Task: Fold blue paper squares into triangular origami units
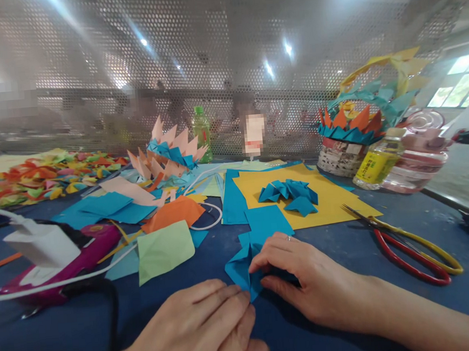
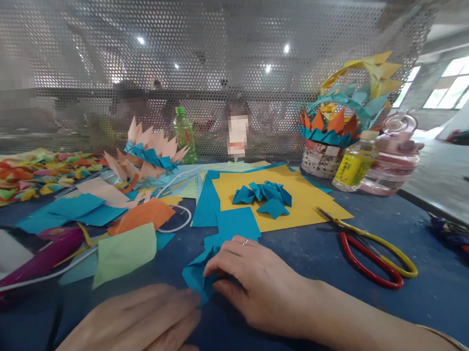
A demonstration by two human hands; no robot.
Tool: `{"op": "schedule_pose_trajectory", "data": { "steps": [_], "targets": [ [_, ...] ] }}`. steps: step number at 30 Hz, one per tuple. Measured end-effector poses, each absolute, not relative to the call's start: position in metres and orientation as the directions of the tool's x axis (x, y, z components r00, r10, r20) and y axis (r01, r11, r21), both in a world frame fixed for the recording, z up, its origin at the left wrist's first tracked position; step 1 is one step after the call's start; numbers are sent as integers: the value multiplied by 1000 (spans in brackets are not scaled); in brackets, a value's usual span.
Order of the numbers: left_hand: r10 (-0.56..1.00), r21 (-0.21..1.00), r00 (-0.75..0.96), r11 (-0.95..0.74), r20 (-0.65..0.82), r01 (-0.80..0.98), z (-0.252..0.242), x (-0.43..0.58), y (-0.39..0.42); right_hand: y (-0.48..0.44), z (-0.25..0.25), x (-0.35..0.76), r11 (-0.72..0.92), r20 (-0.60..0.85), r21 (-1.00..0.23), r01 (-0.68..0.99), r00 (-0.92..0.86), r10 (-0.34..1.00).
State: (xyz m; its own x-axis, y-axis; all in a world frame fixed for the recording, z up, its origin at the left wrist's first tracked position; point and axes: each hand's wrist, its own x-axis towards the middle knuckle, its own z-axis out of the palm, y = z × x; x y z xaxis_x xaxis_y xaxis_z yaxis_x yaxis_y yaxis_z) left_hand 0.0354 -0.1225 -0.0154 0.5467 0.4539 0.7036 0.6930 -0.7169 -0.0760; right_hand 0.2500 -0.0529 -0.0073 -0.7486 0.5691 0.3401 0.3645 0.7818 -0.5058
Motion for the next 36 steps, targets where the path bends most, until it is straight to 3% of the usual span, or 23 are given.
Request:
{"op": "schedule_pose_trajectory", "data": {
  "steps": [13,22,36],
  "targets": [
    [464,-118,601,-720,651,684,-6,30,-117,-61,3,248,683,283,-624,380,-705,651],
    [445,-146,639,-739,627,658,0,31,-108,-52,-3,253,778,356,-556,291,-763,540],
    [427,-88,666,-800,612,594,6,33,-102,-45,-4,259,793,389,-576,199,-787,479]
  ]
}}
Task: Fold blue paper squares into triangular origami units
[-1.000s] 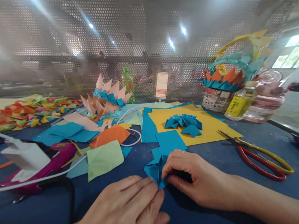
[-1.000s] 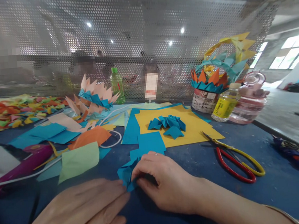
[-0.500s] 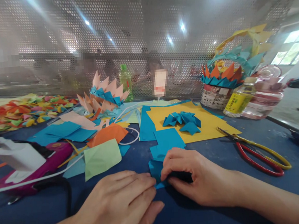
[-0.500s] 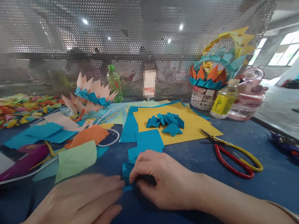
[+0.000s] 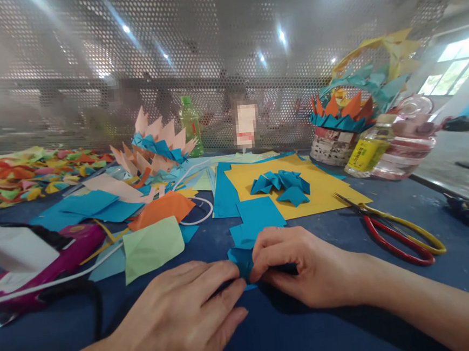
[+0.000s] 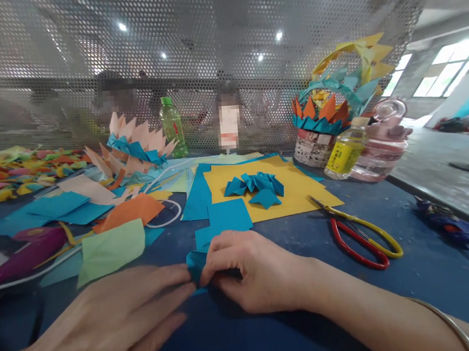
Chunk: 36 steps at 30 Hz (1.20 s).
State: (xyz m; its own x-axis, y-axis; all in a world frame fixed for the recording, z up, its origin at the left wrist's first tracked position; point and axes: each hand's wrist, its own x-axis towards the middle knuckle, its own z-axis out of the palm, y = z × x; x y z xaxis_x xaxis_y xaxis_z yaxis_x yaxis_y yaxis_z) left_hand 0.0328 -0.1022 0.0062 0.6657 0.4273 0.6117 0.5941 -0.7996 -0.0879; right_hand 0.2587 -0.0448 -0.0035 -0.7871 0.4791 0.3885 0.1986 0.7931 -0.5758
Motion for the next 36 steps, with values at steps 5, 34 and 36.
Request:
{"op": "schedule_pose_trajectory", "data": {
  "steps": [5,34,36],
  "targets": [
    [409,-107,658,-795,632,597,7,34,-102,-45,-2,259,804,393,-561,199,-790,470],
    [474,34,671,-830,571,557,-18,23,-98,-50,4,262,966,346,-93,242,-902,259],
    [466,26,634,-817,617,576,-22,24,-100,-50,4,262,971,337,-53,232,-911,236]
  ]
}}
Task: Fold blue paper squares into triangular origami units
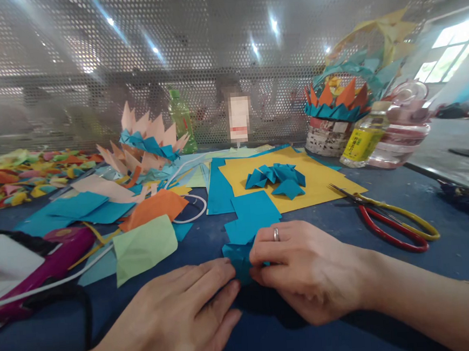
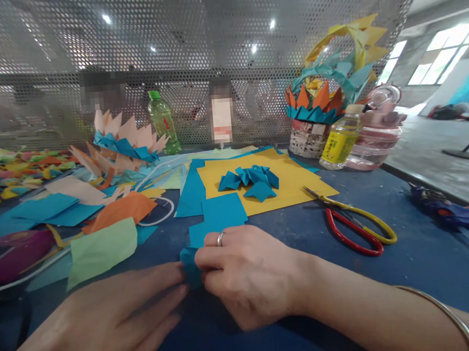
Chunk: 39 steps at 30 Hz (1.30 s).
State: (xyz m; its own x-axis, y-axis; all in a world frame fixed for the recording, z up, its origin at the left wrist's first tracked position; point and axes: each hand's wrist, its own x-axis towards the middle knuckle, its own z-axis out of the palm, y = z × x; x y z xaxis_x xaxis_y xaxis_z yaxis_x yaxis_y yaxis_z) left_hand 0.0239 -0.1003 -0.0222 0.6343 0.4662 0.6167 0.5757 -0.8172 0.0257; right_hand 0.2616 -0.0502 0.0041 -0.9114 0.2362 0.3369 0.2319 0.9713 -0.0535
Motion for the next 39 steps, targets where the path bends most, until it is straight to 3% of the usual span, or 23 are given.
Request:
{"op": "schedule_pose_trajectory", "data": {
  "steps": [7,15,18,22,35,39],
  "targets": [
    [471,11,635,-808,612,589,-28,23,-104,-51,6,261,973,354,34,230,-913,204],
    [402,-68,642,-813,653,578,-23,22,-103,-45,7,264,977,429,-11,215,-881,199],
    [383,-91,657,-819,650,567,-22,23,-103,-40,7,268,957,490,-80,277,-826,280],
    [379,-95,625,-801,683,590,-23,25,-102,-34,6,270,923,410,-214,319,-829,381],
    [399,-85,654,-812,642,578,-16,24,-102,-45,12,264,790,299,-521,324,-797,524],
    [415,-66,637,-804,650,592,-17,26,-102,-48,11,261,777,286,-551,303,-807,517]
  ]
}}
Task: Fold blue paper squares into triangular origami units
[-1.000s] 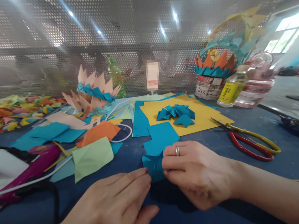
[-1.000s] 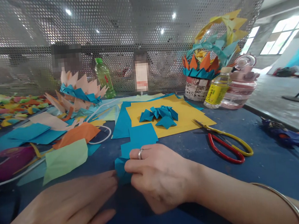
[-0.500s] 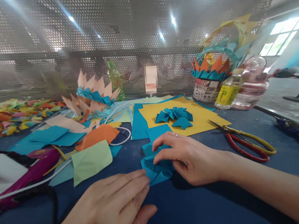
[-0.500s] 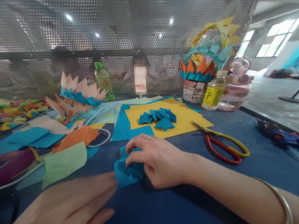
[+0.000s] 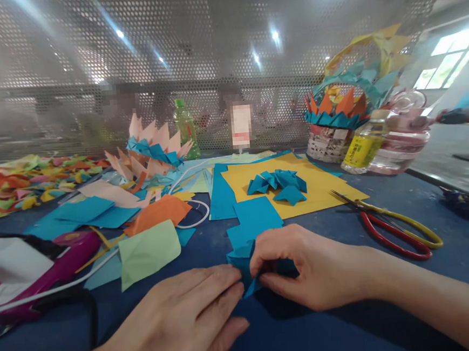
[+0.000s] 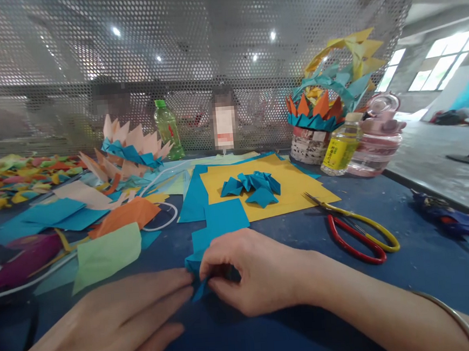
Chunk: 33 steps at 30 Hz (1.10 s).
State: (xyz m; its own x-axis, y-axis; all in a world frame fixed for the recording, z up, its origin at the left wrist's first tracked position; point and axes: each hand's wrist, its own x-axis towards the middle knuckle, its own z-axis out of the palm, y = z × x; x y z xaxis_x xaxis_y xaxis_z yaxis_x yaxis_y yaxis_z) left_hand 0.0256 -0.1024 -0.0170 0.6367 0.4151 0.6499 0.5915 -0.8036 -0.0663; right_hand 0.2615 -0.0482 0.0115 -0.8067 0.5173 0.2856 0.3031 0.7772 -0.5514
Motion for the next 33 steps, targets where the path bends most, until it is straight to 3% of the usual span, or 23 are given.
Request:
{"op": "schedule_pose_trajectory", "data": {
  "steps": [10,19,33],
  "targets": [
    [422,-21,636,-823,646,567,-22,23,-103,-41,2,262,764,333,-605,223,-801,497],
    [328,-131,634,-814,700,566,-12,28,-103,-41,4,265,806,346,-556,205,-824,448],
    [382,-94,677,-827,629,554,-9,30,-99,-40,4,265,827,341,-525,200,-841,420]
  ]
}}
